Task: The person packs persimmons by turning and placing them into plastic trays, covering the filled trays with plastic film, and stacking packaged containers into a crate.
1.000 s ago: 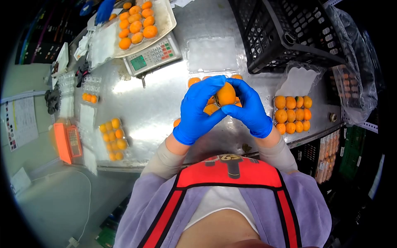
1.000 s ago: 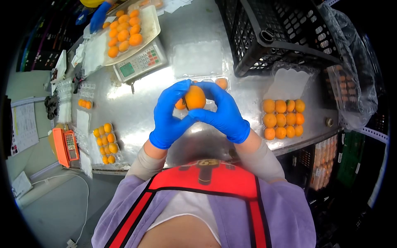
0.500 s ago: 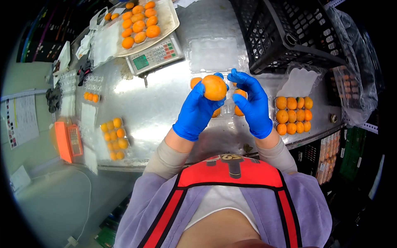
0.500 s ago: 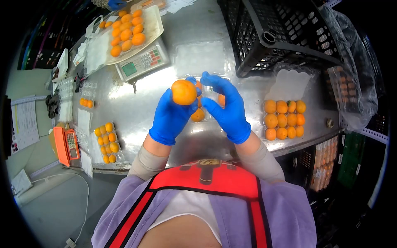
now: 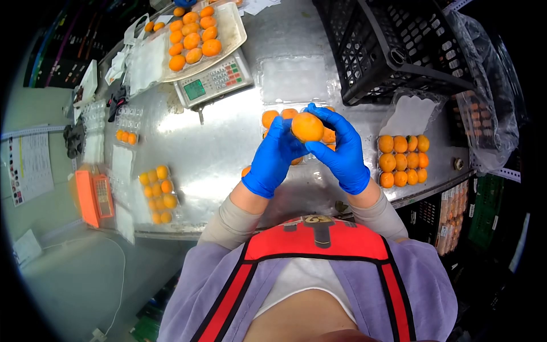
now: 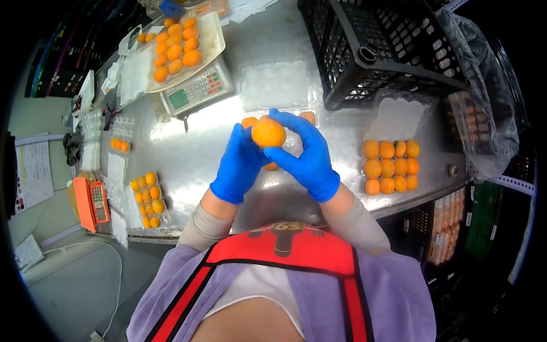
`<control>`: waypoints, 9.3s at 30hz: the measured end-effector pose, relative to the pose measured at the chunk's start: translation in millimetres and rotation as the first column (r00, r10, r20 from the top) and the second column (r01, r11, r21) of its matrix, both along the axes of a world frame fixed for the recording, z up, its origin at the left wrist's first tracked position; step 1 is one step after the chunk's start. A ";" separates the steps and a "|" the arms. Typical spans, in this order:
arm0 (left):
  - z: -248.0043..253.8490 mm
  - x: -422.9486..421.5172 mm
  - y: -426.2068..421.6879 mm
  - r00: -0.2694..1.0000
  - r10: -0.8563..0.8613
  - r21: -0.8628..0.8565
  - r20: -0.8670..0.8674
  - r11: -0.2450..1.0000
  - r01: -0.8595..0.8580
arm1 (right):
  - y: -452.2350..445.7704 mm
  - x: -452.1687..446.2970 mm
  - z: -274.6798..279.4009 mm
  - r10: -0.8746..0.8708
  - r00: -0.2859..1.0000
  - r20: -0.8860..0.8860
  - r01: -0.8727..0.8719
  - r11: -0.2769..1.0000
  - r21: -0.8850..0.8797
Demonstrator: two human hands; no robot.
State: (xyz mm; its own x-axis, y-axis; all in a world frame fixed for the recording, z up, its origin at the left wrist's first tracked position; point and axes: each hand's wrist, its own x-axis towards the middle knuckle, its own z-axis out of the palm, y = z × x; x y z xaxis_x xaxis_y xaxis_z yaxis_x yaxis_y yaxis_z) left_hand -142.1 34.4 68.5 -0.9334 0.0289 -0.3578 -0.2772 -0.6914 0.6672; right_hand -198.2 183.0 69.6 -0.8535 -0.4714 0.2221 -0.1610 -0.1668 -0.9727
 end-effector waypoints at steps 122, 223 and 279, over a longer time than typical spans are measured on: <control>-90.7 8.0 -26.5 0.949 -0.287 -0.967 -0.131 -0.174 -0.186 | 135.5 -40.3 -21.4 -0.593 0.786 0.176 0.534 0.794 0.292; 13.0 58.3 558.5 -0.081 -0.952 -0.943 -0.297 0.278 0.185 | 552.8 314.0 -92.3 -0.683 0.488 0.544 0.872 0.366 -0.324; -168.1 44.9 720.9 -0.104 -0.931 -0.846 0.350 -0.266 -0.463 | 679.8 316.3 -265.1 -0.670 -0.350 0.654 0.902 -0.053 0.429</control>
